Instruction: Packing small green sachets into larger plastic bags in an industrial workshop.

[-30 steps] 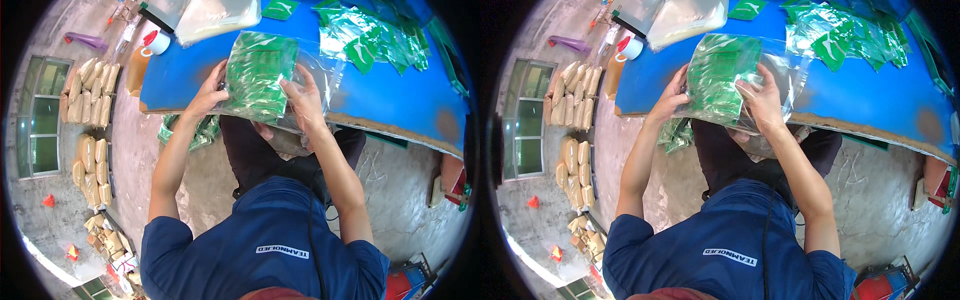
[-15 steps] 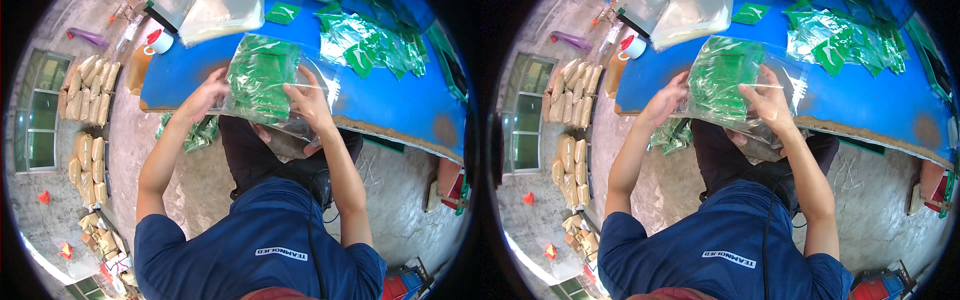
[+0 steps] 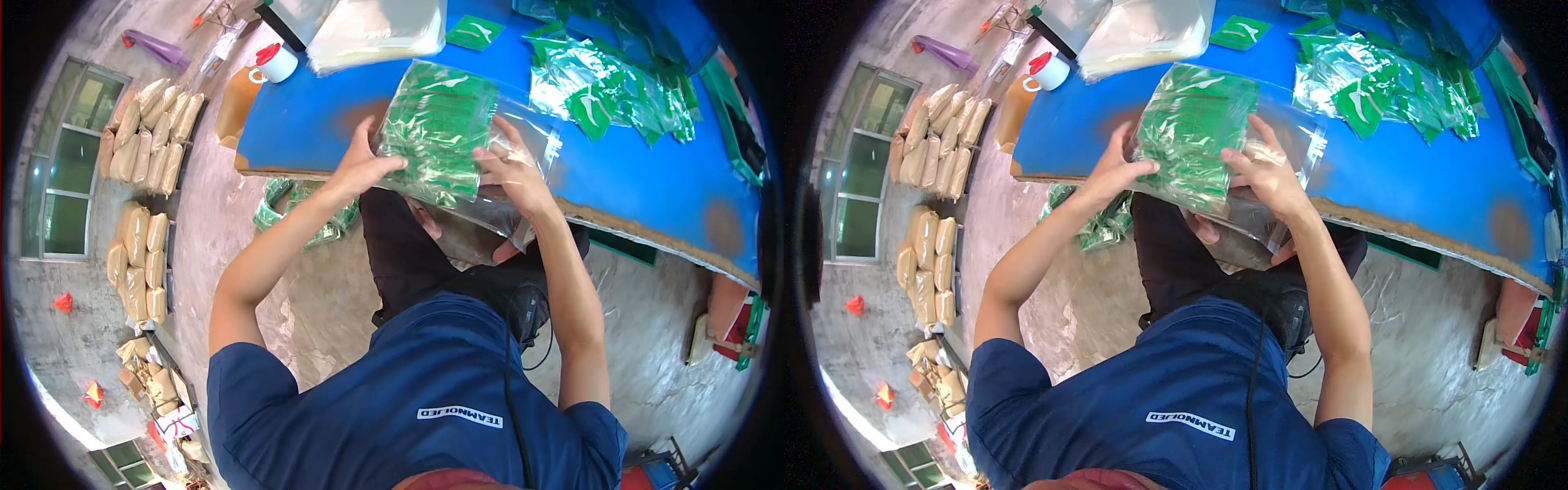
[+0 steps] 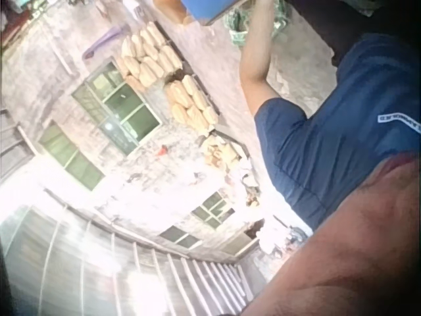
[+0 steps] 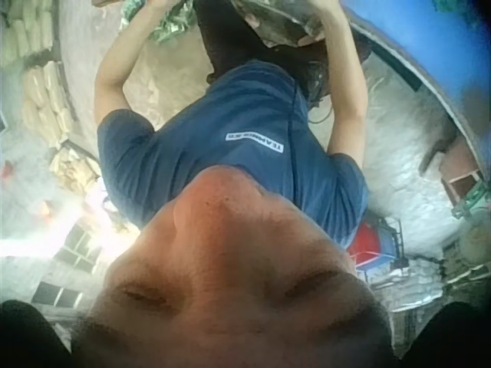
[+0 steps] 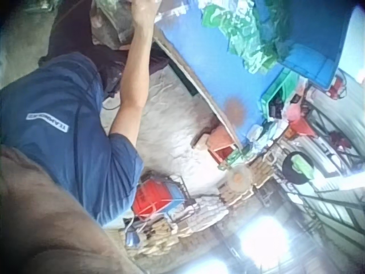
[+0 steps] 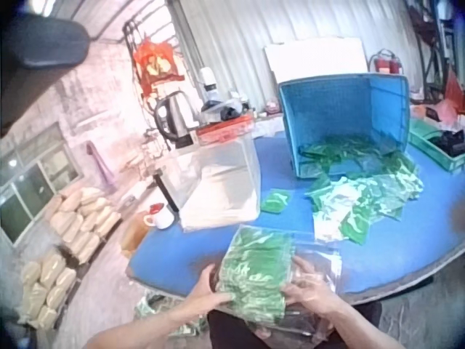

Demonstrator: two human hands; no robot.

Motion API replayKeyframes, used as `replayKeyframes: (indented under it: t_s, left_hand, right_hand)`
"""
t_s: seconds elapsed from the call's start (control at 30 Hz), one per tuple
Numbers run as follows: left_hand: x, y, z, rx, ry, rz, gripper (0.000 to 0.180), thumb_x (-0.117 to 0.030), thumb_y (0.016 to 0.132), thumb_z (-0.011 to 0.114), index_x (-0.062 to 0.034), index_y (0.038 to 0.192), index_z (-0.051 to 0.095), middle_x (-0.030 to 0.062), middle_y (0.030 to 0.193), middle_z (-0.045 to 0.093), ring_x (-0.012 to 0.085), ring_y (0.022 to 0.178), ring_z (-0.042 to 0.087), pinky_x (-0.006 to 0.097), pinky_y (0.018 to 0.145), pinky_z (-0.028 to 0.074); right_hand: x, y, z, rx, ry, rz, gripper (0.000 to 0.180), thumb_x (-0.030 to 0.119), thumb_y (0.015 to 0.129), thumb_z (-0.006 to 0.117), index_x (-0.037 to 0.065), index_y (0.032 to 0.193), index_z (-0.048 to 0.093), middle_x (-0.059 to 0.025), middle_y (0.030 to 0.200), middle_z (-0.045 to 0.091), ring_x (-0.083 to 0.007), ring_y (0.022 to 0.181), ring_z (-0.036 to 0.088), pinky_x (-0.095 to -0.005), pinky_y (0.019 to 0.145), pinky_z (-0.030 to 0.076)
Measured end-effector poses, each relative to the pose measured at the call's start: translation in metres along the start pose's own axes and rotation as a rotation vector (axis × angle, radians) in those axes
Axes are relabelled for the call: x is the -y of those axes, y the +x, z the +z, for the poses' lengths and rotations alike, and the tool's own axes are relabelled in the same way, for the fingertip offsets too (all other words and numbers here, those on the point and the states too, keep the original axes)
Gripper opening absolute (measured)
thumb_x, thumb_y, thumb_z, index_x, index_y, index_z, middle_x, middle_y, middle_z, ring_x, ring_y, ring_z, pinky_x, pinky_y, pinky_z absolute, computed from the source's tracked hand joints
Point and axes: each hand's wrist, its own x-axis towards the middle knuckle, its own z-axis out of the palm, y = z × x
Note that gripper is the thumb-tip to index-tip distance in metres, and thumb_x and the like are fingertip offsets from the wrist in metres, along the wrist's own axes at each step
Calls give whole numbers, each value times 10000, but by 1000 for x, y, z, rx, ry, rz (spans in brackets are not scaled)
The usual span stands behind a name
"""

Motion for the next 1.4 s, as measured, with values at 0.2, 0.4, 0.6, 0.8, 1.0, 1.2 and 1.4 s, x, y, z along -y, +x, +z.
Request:
replayKeyframes:
  t_s: [0.2, 0.4, 0.6, 0.8, 1.0, 1.2, 1.4]
  left_hand:
    - [37, 2, -23, 149, 308, 107, 881, -59, 723, 647, 35, 1503, 247, 217, 1451, 410, 309, 1325, 451, 382, 1102, 380]
    - [-19, 17, -23, 328, -200, -148, 694, -125, 852, 633, 17, 1475, 363, 122, 1347, 552, 210, 1219, 542, 296, 1004, 431]
    - [10, 15, -8, 288, -64, 57, 828, -3, 767, 636, -21, 1524, 302, 113, 1467, 462, 224, 1359, 434, 365, 1139, 334]
    - [-2, 16, 2, 69, -32, 45, 902, -164, 813, 777, 23, 1522, 251, 174, 1480, 426, 264, 1377, 421, 365, 1140, 337]
    - [-35, 35, 9, 228, -173, 38, 880, -282, 814, 821, 15, 1487, 337, 174, 1420, 497, 252, 1316, 476, 368, 1101, 387]
    - [-27, 37, 12, 208, 58, 117, 951, -245, 788, 847, 23, 1512, 293, 145, 1455, 472, 231, 1336, 458, 357, 1117, 369]
    - [-32, 55, 12, 349, 115, 263, 1065, -172, 735, 882, 4, 1548, 217, 179, 1488, 432, 268, 1356, 442, 365, 1121, 363]
  right_hand:
    - [5, 2, -14, 58, 44, 5, 847, 84, 882, 723, 17, 1545, 200, -192, 1157, 669, -184, 929, 664, -290, 765, 546]
    - [2, 5, -9, 12, 77, -72, 819, 55, 868, 715, -31, 1517, 224, -151, 1110, 678, -159, 973, 642, -280, 737, 534]
    - [8, 27, -15, 112, -259, -217, 792, 48, 877, 706, -37, 1511, 239, -144, 1123, 674, -156, 946, 637, -285, 716, 525]
    - [-2, 16, -18, 61, 174, -56, 626, 45, 897, 701, -48, 1409, 352, -147, 1147, 669, -163, 971, 651, -292, 741, 528]
    - [7, 22, -10, 96, -172, -97, 586, 148, 892, 739, 9, 1365, 422, -65, 1067, 675, -160, 992, 650, -304, 699, 571]
    - [3, 3, -4, 146, -214, -127, 446, 232, 905, 717, -71, 1201, 576, -135, 1013, 685, -185, 818, 678, -304, 645, 553]
    - [-33, 26, 6, 12, -113, -375, 185, 206, 1001, 615, 42, 1083, 588, 0, 834, 608, -52, 742, 541, -231, 653, 460]
